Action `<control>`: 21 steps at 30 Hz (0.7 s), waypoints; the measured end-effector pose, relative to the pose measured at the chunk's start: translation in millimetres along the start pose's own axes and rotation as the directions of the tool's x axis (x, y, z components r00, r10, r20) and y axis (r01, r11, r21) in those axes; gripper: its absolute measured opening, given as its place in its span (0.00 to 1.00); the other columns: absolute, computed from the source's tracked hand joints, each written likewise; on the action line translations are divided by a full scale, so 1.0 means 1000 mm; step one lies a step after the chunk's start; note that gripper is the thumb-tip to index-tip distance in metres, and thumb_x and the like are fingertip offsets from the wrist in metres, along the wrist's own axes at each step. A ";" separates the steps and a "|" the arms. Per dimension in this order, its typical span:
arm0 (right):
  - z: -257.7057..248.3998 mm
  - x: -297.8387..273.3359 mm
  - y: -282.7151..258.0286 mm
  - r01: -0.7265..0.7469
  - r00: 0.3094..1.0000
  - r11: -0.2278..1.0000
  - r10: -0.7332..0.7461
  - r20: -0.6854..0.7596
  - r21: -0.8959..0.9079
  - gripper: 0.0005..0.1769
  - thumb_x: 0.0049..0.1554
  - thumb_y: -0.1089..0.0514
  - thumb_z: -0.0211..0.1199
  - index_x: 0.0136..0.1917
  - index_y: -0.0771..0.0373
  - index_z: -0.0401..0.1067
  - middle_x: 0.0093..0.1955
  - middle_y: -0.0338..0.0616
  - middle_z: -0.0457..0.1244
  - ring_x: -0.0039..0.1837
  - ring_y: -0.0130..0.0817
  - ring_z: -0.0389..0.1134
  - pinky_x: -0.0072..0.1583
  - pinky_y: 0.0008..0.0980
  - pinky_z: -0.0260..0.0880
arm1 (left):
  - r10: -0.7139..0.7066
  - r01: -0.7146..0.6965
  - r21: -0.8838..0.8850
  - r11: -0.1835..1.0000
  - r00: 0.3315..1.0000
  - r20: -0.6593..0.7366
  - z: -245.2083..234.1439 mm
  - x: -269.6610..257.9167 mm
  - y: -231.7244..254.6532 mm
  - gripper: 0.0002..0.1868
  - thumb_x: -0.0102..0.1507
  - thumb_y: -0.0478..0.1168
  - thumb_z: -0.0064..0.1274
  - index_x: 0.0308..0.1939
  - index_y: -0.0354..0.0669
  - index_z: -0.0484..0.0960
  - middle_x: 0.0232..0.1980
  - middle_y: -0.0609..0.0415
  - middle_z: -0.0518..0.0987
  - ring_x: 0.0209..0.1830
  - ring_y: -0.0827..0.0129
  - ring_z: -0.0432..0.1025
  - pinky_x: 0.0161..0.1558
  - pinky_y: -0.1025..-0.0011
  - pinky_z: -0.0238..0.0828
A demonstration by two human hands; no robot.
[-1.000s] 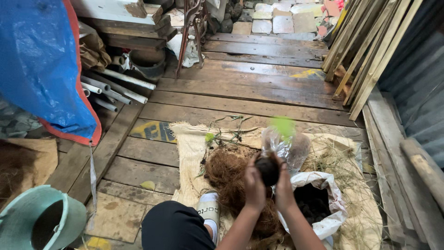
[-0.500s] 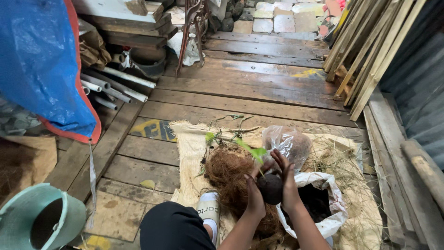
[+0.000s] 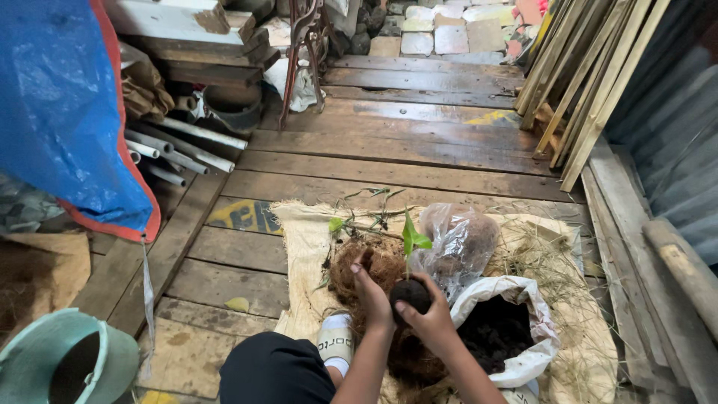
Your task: The person is sitting on the floor and carefully wrapping a small plant's root ball with soil and coconut coir. They repeatedly add soil and coir, pressing it around the roots to form a compact ball.
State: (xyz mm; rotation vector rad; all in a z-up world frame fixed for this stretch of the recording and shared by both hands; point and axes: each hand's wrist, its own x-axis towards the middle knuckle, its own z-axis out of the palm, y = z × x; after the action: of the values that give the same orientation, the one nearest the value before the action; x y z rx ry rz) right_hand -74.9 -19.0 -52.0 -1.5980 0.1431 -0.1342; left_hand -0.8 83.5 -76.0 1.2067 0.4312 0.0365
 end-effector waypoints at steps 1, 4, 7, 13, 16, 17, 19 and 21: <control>0.000 0.002 -0.007 0.010 0.999 1.000 -0.010 -0.053 -0.015 0.38 0.45 0.43 0.75 0.63 0.62 0.68 0.53 0.48 0.67 0.53 0.36 0.70 0.56 0.33 0.73 | 0.056 -0.055 -0.013 0.998 0.997 0.045 0.002 -0.002 0.003 0.45 0.68 0.72 0.20 0.70 0.42 0.70 0.72 0.45 0.71 0.74 0.55 0.63 0.72 0.57 0.54; -0.006 0.006 -0.026 -0.010 0.981 1.000 0.006 -0.194 -0.017 0.37 0.45 0.46 0.74 0.63 0.59 0.67 0.53 0.47 0.66 0.52 0.39 0.71 0.54 0.37 0.75 | 0.131 -0.122 -0.056 0.991 0.971 0.200 0.010 -0.019 0.010 0.46 0.68 0.73 0.19 0.66 0.41 0.74 0.67 0.45 0.76 0.69 0.56 0.68 0.70 0.59 0.60; -0.009 0.005 -0.039 -0.058 0.967 0.997 0.071 -0.247 0.057 0.35 0.49 0.45 0.69 0.66 0.56 0.63 0.56 0.49 0.64 0.56 0.42 0.70 0.55 0.37 0.75 | -0.069 0.105 -0.077 0.992 0.928 0.367 0.018 -0.044 0.008 0.44 0.64 0.74 0.18 0.68 0.53 0.71 0.64 0.49 0.77 0.66 0.59 0.71 0.66 0.60 0.68; -0.019 0.011 -0.034 -0.057 0.996 0.998 0.057 -0.074 0.001 0.32 0.63 0.36 0.45 0.72 0.55 0.65 0.68 0.48 0.61 0.70 0.44 0.65 0.68 0.40 0.69 | -0.359 0.463 -0.295 0.836 0.868 0.344 0.019 -0.033 -0.005 0.45 0.62 0.79 0.23 0.63 0.54 0.73 0.58 0.50 0.80 0.58 0.57 0.76 0.57 0.57 0.78; -0.029 0.019 -0.023 0.082 0.986 0.989 -0.098 -0.135 -0.123 0.36 0.68 0.32 0.36 0.71 0.57 0.66 0.70 0.52 0.60 0.75 0.49 0.62 0.77 0.45 0.57 | -0.446 0.528 -0.254 0.811 0.838 0.315 0.013 -0.025 -0.007 0.44 0.61 0.80 0.22 0.62 0.56 0.74 0.58 0.51 0.81 0.59 0.57 0.76 0.59 0.52 0.76; -0.034 0.022 -0.020 0.031 0.979 0.990 -0.059 -0.197 -0.139 0.37 0.67 0.31 0.33 0.72 0.56 0.66 0.73 0.51 0.57 0.76 0.50 0.59 0.77 0.48 0.55 | -0.471 0.548 -0.214 0.809 0.821 0.322 0.012 -0.027 -0.007 0.44 0.61 0.80 0.22 0.62 0.58 0.73 0.59 0.51 0.81 0.61 0.57 0.76 0.61 0.50 0.74; -0.036 0.027 -0.015 -0.002 0.965 0.976 -0.055 -0.255 -0.217 0.41 0.65 0.28 0.28 0.71 0.55 0.67 0.76 0.48 0.55 0.80 0.50 0.49 0.78 0.51 0.47 | -0.471 0.543 -0.084 0.835 0.786 0.399 0.012 -0.036 -0.004 0.48 0.59 0.82 0.18 0.64 0.59 0.74 0.60 0.51 0.81 0.63 0.57 0.76 0.64 0.47 0.70; -0.037 0.031 -0.014 0.031 0.963 0.938 -0.120 -0.240 -0.346 0.45 0.65 0.26 0.23 0.69 0.56 0.70 0.79 0.46 0.55 0.86 0.50 0.37 0.81 0.53 0.34 | -0.433 0.463 0.086 0.882 0.725 0.536 0.015 -0.046 0.001 0.54 0.58 0.85 0.14 0.65 0.56 0.76 0.61 0.49 0.82 0.64 0.56 0.75 0.65 0.46 0.66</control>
State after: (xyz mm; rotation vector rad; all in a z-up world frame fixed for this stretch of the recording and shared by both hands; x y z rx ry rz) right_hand -50.6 -60.5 -37.1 -1.9285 0.3209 -0.3975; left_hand -37.9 59.1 -56.8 0.9738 0.2049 -0.7042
